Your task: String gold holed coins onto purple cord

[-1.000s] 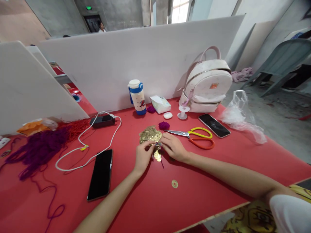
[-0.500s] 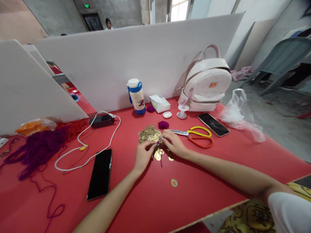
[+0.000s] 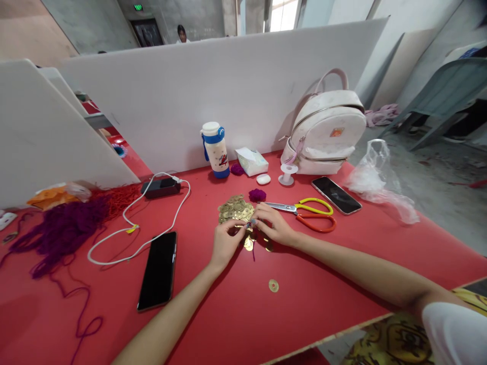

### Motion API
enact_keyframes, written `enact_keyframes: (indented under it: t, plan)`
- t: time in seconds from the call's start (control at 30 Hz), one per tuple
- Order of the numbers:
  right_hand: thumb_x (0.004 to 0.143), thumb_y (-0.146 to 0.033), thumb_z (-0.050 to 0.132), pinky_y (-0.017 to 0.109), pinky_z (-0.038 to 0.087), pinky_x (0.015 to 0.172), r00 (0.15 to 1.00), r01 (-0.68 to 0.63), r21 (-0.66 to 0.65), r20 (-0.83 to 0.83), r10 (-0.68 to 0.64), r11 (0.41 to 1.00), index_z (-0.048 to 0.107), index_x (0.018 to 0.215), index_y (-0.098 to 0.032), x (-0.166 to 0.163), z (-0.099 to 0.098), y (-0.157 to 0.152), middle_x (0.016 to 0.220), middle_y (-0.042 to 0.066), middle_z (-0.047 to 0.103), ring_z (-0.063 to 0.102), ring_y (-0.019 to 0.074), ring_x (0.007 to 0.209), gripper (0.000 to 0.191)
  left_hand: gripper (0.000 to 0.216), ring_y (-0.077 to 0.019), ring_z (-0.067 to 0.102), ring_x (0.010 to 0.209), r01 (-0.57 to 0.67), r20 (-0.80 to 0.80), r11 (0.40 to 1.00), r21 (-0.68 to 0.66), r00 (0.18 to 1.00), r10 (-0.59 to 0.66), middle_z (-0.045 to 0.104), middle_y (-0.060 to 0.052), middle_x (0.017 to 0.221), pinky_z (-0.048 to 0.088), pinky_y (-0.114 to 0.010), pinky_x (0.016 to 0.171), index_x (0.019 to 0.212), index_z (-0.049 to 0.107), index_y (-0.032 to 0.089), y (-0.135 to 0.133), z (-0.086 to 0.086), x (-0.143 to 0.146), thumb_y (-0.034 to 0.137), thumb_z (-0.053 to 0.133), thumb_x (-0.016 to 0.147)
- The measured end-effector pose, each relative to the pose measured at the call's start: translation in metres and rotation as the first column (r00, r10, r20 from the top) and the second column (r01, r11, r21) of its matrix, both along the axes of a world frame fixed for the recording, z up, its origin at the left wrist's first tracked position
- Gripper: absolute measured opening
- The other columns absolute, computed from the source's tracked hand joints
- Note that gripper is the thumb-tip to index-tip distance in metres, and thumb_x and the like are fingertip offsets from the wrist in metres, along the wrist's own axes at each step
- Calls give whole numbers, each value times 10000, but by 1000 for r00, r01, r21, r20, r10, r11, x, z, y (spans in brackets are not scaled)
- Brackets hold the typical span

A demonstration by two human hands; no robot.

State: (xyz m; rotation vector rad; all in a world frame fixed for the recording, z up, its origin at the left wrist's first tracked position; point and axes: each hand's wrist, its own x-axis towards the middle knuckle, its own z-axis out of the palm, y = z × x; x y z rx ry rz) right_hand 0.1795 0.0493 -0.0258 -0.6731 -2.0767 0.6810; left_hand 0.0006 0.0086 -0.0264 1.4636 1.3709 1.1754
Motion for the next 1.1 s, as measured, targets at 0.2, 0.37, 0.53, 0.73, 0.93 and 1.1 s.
enact_keyframes:
  t: [0.2,0.37,0.53,0.73,0.93,1.1]
  plan:
    - [992,-289,392,335,404,731,992,-113,78,69,108,991,572,823,-193,-1,5,-4,806,53,572,495,187,783,265,106,-176,672,701,4,-48,1000,27,999,-2,731,-62,768,509,-239,612,783,714,157,-2,-1,-1,237,646,772]
    - [998,-279,358,333,396,713,992,-103,96,78,95,990,558,789,-191,2,1,-1,761,45,570,484,182,732,302,112,-175,674,751,12,-39,997,76,999,-9,724,-57,804,519,-254,685,783,708,163,-3,0,-2,236,625,800]
    - [983,-280,434,337,434,753,999,49,-32,-11,-49,998,607,922,-196,3,-5,5,847,58,603,542,196,831,201,109,-182,674,765,1,-19,995,102,1000,0,725,-58,826,526,-267,695,781,718,170,-1,-4,-4,234,631,796]
    - [923,-273,576,346,463,791,998,24,-67,-63,-28,997,660,875,-201,1,-5,6,884,55,603,572,193,877,121,110,-184,671,757,-1,-26,995,102,1000,3,724,-52,814,524,-266,660,786,722,188,-1,-3,-4,265,644,796]
    - [897,-292,621,349,473,775,995,26,-77,-98,-33,997,699,873,-213,1,-6,5,870,47,605,578,189,853,113,112,-178,662,726,-16,-31,992,124,999,20,720,-48,795,508,-256,626,768,723,186,-2,1,-4,270,650,784]
    - [876,-288,653,351,465,772,995,43,-56,-93,-48,997,705,879,-213,0,-6,3,863,47,610,571,190,855,91,88,-180,662,752,-21,-50,989,146,998,28,715,-43,796,516,-273,688,763,720,191,-3,2,-3,234,646,785]
